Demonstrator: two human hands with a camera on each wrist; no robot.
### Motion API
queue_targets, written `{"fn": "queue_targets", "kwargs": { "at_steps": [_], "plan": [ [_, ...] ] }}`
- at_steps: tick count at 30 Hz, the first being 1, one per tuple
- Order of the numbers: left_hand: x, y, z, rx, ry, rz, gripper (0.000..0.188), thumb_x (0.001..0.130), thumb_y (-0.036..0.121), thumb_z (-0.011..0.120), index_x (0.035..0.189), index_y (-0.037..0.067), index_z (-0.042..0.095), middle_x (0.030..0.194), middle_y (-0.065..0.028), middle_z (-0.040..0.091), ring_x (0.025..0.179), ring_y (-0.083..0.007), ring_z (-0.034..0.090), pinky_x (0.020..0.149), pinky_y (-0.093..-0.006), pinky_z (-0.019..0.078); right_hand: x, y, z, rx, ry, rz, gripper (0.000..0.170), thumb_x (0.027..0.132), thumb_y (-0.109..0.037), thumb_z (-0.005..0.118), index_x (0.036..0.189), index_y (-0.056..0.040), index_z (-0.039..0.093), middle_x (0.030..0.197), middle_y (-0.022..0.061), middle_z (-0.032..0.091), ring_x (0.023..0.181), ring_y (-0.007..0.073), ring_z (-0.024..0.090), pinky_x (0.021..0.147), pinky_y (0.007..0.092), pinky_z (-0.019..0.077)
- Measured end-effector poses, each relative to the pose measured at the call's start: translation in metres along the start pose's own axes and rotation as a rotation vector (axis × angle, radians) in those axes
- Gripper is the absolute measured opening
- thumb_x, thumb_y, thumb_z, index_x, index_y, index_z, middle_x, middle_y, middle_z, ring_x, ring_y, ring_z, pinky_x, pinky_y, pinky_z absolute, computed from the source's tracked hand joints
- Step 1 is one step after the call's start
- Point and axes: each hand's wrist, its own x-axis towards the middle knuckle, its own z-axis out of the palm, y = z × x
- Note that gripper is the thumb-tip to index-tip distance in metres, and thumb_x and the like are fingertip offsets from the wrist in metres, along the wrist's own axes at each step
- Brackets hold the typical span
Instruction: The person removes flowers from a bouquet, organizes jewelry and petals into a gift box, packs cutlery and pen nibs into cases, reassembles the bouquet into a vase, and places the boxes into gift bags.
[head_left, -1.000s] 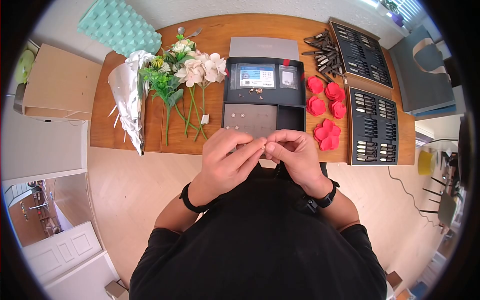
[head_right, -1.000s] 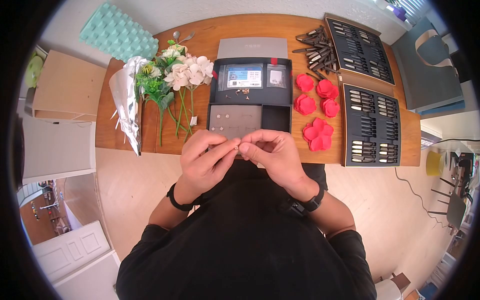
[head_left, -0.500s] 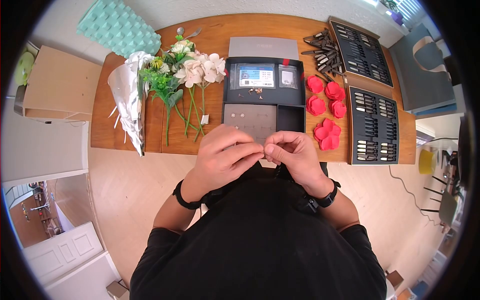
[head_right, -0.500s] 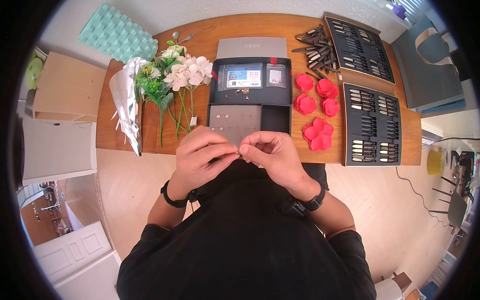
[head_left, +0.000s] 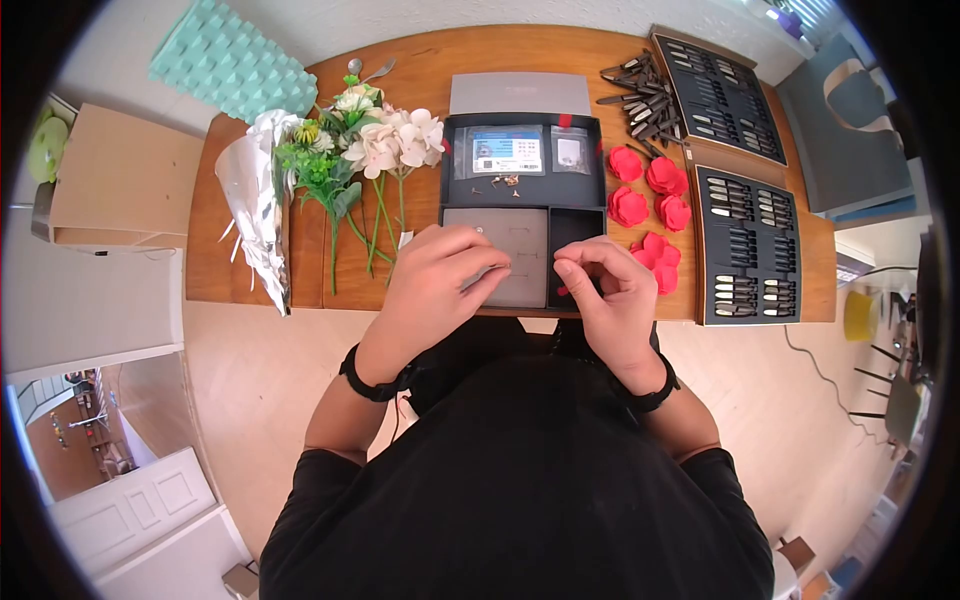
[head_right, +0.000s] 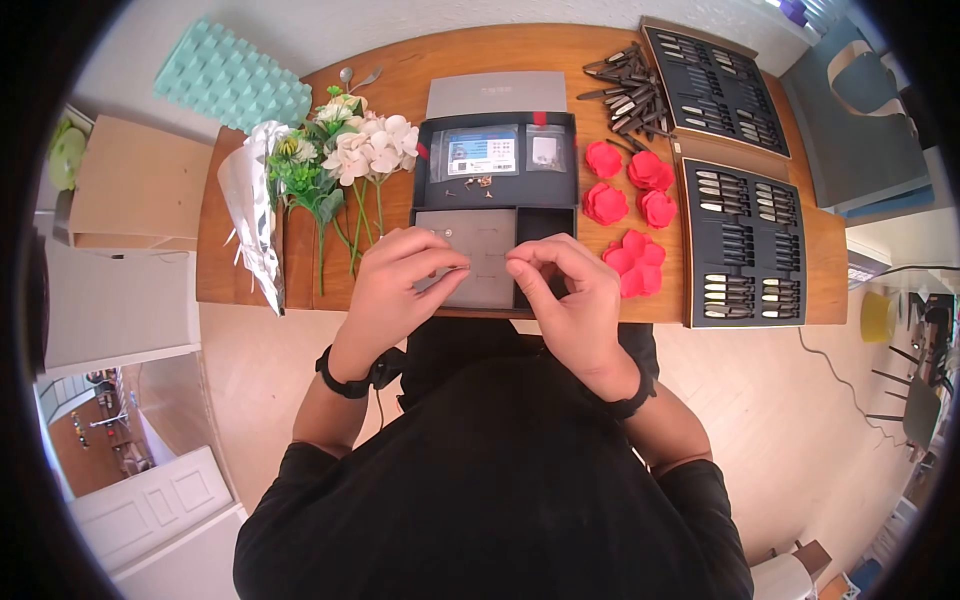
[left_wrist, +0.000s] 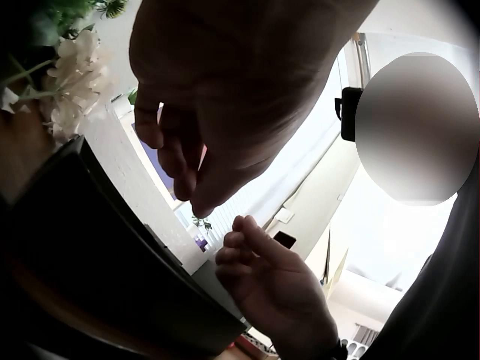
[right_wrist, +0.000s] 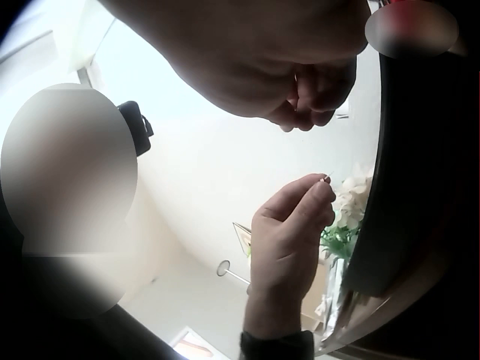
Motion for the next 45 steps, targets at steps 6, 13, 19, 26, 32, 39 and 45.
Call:
{"fn": "queue_targets", "kwargs": {
  "at_steps": [6, 13, 19, 26, 32, 39, 45],
  "plan": [
    [0.012, -0.003, 0.009, 0.169, -0.163, 0.101, 0.011, 0.090, 0.009, 0.088, 0.098, 0.007, 0.082, 0.092, -0.0042, 0.069, 0.089, -0.0272, 0.070, 0.084, -0.0417, 0.0528, 0.001, 0.007, 0.005, -0.222, 0.027, -0.205, 0.010, 0.100, 0.004, 0.085, 0.110, 0.0016, 0.083, 0.095, 0.0079, 0.076, 0.076, 0.0138, 0.069, 0.071, 0.0282, 0.0564],
    [0.019, -0.004, 0.014, 0.270, -0.217, 0.133, 0.012, 0.089, 0.010, 0.089, 0.098, 0.006, 0.082, 0.093, -0.0061, 0.070, 0.091, -0.0278, 0.071, 0.086, -0.0415, 0.0525, 0.001, 0.011, 0.001, -0.242, 0.050, -0.237, 0.011, 0.100, 0.004, 0.086, 0.110, 0.0009, 0.083, 0.095, 0.0079, 0.076, 0.074, 0.0139, 0.069, 0.068, 0.0284, 0.0558],
    [0.022, -0.001, 0.014, 0.325, -0.248, 0.142, 0.011, 0.089, 0.010, 0.088, 0.097, 0.005, 0.081, 0.093, -0.0055, 0.070, 0.093, -0.0265, 0.071, 0.088, -0.0420, 0.0522, 0.001, 0.006, 0.003, -0.218, 0.035, -0.180, 0.008, 0.100, 0.007, 0.084, 0.107, 0.0042, 0.080, 0.096, 0.0087, 0.075, 0.079, 0.0149, 0.066, 0.072, 0.0291, 0.0534],
    [0.024, -0.004, 0.016, 0.359, -0.301, 0.183, 0.010, 0.089, 0.009, 0.086, 0.096, 0.005, 0.082, 0.093, -0.0054, 0.070, 0.093, -0.0264, 0.072, 0.089, -0.0415, 0.0528, 0.001, 0.007, 0.003, -0.227, 0.035, -0.176, 0.008, 0.100, 0.006, 0.085, 0.107, 0.0032, 0.080, 0.095, 0.0083, 0.075, 0.079, 0.0153, 0.067, 0.072, 0.0294, 0.0539],
    [0.023, -0.003, 0.016, 0.349, -0.297, 0.174, 0.011, 0.088, 0.009, 0.087, 0.098, 0.005, 0.082, 0.094, -0.0050, 0.071, 0.094, -0.0265, 0.072, 0.090, -0.0413, 0.0530, 0.002, 0.008, 0.003, -0.233, 0.035, -0.188, 0.009, 0.099, 0.005, 0.085, 0.107, 0.0025, 0.081, 0.095, 0.0083, 0.076, 0.078, 0.0154, 0.067, 0.071, 0.0296, 0.0540],
    [0.023, -0.003, 0.013, 0.316, -0.261, 0.172, 0.013, 0.088, 0.009, 0.087, 0.100, 0.006, 0.082, 0.095, -0.0050, 0.071, 0.095, -0.0267, 0.072, 0.090, -0.0416, 0.0530, 0.002, 0.007, 0.004, -0.231, 0.038, -0.180, 0.008, 0.099, 0.005, 0.085, 0.106, 0.0025, 0.081, 0.094, 0.0083, 0.075, 0.078, 0.0153, 0.067, 0.071, 0.0293, 0.0541],
    [0.023, -0.008, 0.015, 0.323, -0.281, 0.191, 0.011, 0.089, 0.009, 0.086, 0.098, 0.006, 0.081, 0.095, -0.0054, 0.070, 0.095, -0.0267, 0.072, 0.090, -0.0412, 0.0531, 0.003, 0.008, 0.004, -0.240, 0.036, -0.178, 0.009, 0.099, 0.006, 0.085, 0.106, 0.0025, 0.081, 0.093, 0.0083, 0.075, 0.078, 0.0155, 0.067, 0.071, 0.0292, 0.0544]
  ]
}}
